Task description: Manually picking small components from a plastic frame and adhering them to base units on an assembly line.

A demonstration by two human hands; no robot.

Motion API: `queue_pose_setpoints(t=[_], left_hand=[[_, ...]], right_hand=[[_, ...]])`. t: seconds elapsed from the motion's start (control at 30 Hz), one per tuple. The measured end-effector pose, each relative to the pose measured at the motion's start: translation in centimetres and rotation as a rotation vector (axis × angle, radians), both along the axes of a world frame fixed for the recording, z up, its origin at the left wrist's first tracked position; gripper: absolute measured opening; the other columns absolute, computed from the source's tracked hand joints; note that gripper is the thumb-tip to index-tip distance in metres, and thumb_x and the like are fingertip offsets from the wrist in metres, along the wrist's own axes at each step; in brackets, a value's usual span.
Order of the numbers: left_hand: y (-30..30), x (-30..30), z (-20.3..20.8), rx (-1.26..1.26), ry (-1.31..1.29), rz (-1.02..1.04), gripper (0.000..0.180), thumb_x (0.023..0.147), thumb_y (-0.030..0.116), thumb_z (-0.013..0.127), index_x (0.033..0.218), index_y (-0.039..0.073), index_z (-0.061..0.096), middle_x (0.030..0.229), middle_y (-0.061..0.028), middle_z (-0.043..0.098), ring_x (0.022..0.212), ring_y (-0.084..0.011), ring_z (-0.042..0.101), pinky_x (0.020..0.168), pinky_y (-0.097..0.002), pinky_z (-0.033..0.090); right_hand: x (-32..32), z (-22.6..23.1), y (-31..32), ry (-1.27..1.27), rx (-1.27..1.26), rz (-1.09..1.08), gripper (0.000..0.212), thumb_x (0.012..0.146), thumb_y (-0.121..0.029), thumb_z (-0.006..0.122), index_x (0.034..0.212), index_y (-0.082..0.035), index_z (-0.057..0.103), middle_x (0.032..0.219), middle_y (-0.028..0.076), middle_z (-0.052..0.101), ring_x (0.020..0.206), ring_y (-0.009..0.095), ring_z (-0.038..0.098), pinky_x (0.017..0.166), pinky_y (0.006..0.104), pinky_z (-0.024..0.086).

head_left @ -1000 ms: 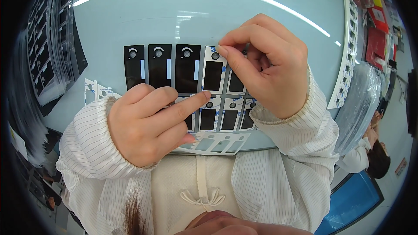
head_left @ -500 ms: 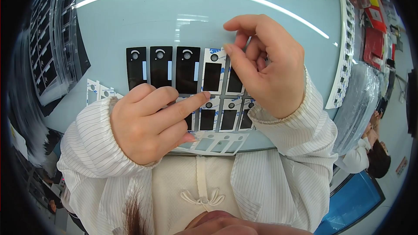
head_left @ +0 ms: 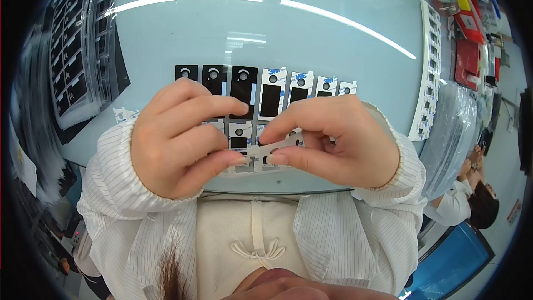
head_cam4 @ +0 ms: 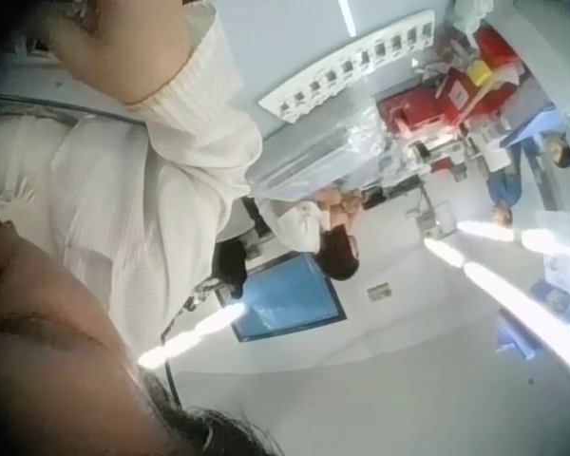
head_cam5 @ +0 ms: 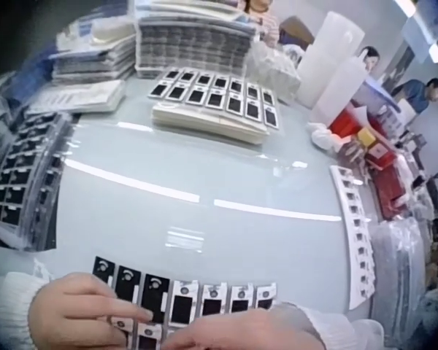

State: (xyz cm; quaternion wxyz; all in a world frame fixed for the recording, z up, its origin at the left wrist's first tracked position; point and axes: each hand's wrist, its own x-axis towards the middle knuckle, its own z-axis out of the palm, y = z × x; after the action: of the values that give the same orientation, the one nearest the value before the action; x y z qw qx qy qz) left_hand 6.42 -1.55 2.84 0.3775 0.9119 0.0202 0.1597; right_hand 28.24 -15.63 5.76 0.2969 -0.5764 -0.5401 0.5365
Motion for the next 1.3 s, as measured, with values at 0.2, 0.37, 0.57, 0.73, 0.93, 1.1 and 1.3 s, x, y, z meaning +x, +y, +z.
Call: queue_pose_setpoints(t=[0.2,0.37,0.57,0.73,0.93,1.1,1.3], left_hand=[[0.5,-0.6,1.1,-0.152,0.177,0.063,0.025,0.071,0.017,0.086,0.080,0.004,0.066,0.083,-0.0092,0.068,0.067,-0.0242,0.058,0.063,-0.0337,0.046],[0.5,-0.8,0.9,-0.429,0.137,0.125,0.018,0.075,0.011,0.085,0.084,0.003,0.071,0.071,-0.0071,0.065,0.060,-0.0193,0.059,0.056,-0.0290,0.044],[0.8,-0.5,1.0,-0.409,0.003,-0.006,0.015,0.076,0.007,0.083,0.084,0.002,0.072,0.071,-0.0074,0.066,0.060,-0.0193,0.059,0.054,-0.0287,0.045],[0.8,-0.9,1.5,-0.448,0.157,0.006,0.013,0.080,0.009,0.081,0.084,0.002,0.072,0.073,-0.0087,0.068,0.060,-0.0210,0.061,0.055,-0.0307,0.046],[0.7,-1.3,1.4,-0.485,0.239,0.010,0.015,0.079,0.012,0.081,0.082,0.002,0.071,0.073,-0.0089,0.068,0.062,-0.0222,0.063,0.055,-0.0308,0.047],[0.9,-1.3,1.6,-0.503,0.246,-0.005,0.014,0.083,0.013,0.078,0.086,0.001,0.071,0.073,-0.0090,0.067,0.061,-0.0217,0.063,0.055,-0.0310,0.047],[2.1,-1.5,1.0,-0.512,0.287,0.038,0.015,0.088,0.014,0.073,0.082,0.001,0.069,0.069,-0.0098,0.064,0.058,-0.0236,0.060,0.054,-0.0319,0.046]], right_hand=[[0.1,-0.3,-0.4,0.175,-0.045,-0.106,0.012,0.089,-0.004,0.074,0.101,0.000,0.072,0.084,0.002,0.069,0.060,0.003,0.053,0.053,0.0197,0.039],[1.0,1.0,0.3,0.629,-0.448,-0.191,0.012,0.096,-0.010,0.068,0.101,0.001,0.071,0.086,0.002,0.069,0.074,0.006,0.061,0.065,0.0220,0.049],[-2.5,-2.3,-0.9,0.632,-0.305,-0.134,0.013,0.093,-0.001,0.065,0.105,0.003,0.070,0.095,0.005,0.070,0.080,0.004,0.060,0.063,0.0197,0.045],[-2.2,-0.2,-0.6,0.043,-0.004,-0.182,0.019,0.090,0.001,0.064,0.108,-0.001,0.070,0.094,0.003,0.064,0.068,0.005,0.053,0.061,0.0208,0.040],[-2.0,1.1,-0.7,-0.032,0.182,-0.197,0.017,0.087,-0.001,0.071,0.105,-0.001,0.071,0.089,0.004,0.064,0.063,0.004,0.051,0.056,0.0196,0.039],[-3.2,1.3,-1.1,-0.183,0.268,-0.153,0.017,0.081,0.001,0.078,0.096,-0.002,0.073,0.080,0.005,0.066,0.059,0.009,0.056,0.049,0.0218,0.040],[-3.1,1.1,-1.4,-0.444,0.630,-0.060,0.025,0.074,0.003,0.083,0.097,0.000,0.073,0.084,0.009,0.069,0.061,0.014,0.062,0.050,0.0245,0.044]])
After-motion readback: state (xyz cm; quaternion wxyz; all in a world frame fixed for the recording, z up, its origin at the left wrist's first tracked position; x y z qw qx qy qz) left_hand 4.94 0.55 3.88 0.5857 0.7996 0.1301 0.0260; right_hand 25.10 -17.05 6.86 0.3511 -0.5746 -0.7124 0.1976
